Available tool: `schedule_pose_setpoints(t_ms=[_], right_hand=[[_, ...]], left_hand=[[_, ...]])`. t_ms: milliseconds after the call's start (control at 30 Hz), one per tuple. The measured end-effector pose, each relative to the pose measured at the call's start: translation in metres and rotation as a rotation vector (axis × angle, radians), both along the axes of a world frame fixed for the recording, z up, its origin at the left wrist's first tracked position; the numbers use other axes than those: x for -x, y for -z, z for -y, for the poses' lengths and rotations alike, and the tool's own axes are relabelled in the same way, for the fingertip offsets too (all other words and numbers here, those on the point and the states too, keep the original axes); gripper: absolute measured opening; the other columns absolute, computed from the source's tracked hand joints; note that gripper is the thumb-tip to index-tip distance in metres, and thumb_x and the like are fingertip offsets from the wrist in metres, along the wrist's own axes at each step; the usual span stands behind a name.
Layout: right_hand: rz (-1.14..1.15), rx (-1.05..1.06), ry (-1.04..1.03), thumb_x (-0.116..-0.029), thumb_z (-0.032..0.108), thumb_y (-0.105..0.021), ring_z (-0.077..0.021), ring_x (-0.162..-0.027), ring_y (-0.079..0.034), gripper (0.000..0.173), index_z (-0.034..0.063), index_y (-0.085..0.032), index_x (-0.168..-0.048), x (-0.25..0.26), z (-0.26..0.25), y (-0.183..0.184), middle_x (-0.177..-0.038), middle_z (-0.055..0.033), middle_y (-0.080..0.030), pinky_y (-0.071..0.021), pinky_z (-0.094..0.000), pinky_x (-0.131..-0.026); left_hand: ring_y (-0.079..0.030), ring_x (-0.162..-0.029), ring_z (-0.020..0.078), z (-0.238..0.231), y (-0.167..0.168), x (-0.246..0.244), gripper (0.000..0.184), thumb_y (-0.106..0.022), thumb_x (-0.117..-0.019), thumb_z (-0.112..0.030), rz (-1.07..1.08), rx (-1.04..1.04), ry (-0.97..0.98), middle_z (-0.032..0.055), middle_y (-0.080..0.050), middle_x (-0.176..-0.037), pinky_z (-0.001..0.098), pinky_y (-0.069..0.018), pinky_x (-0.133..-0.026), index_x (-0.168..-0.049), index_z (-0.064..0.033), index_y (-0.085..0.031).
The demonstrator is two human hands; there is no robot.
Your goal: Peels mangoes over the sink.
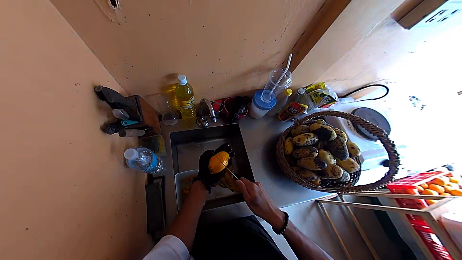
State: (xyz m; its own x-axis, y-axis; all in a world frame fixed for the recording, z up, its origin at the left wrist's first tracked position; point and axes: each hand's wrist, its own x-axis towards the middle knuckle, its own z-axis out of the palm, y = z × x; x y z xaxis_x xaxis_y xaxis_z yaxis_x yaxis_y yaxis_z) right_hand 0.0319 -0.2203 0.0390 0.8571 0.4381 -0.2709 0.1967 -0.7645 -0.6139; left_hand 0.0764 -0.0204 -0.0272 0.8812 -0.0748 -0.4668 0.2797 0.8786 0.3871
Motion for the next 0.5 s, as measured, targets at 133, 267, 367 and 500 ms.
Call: schedule_pose_setpoints(t_ms=[133, 267, 367, 500], right_hand=[[-0.140, 0.078, -0.032, -0.1110, 0.046, -0.025, -0.0288, -0.071, -0.064, 0.057, 0.0058, -0.062, -0.096, -0.009, 0.002, 0.013, -0.071, -0.0102, -0.058, -0.0499, -0.0486, -0.066], [-0.133, -0.010, -0.057, -0.1109, 0.048, -0.025, -0.0263, -0.069, -0.062, 0.058, 0.0066, -0.062, -0.093, -0.019, -0.002, 0.011, -0.070, -0.0080, -0.056, -0.0491, -0.0473, -0.065], [-0.081, -0.101, -0.062, -0.1108, 0.047, -0.028, -0.0220, -0.062, -0.058, 0.056, 0.0089, -0.061, -0.088, -0.011, 0.009, -0.002, -0.064, -0.0042, -0.051, -0.0463, -0.0432, -0.059], [-0.138, -0.129, -0.136, -0.1108, 0.048, -0.028, -0.0213, -0.061, -0.056, 0.055, 0.0101, -0.061, -0.089, -0.001, 0.023, -0.005, -0.064, -0.0034, -0.050, -0.0457, -0.0427, -0.059]], left_hand=[[-0.070, -0.091, 0.0256, 0.015, -0.017, 0.002, 0.038, -0.033, -0.1045, -0.032, -0.102, -0.001, 0.028, 0.0145, -0.068, -0.101, 0.0394, -0.0601, -0.074, -0.117, -0.0078, -0.059], [-0.067, -0.090, 0.0233, 0.020, -0.006, 0.008, 0.043, -0.029, -0.1091, -0.039, -0.071, -0.060, -0.047, 0.0128, -0.066, -0.102, 0.0393, -0.0583, -0.077, -0.120, -0.0079, -0.057], [-0.069, -0.098, 0.0273, 0.020, -0.004, 0.011, 0.051, -0.027, -0.1056, -0.041, 0.065, 0.084, -0.031, 0.0166, -0.067, -0.112, 0.0408, -0.0595, -0.081, -0.130, -0.0069, -0.056], [-0.066, -0.102, 0.0244, 0.037, -0.052, 0.020, 0.045, -0.018, -0.1107, -0.026, -0.080, -0.171, -0.151, 0.0175, -0.064, -0.113, 0.0390, -0.0564, -0.090, -0.133, -0.0017, -0.049]])
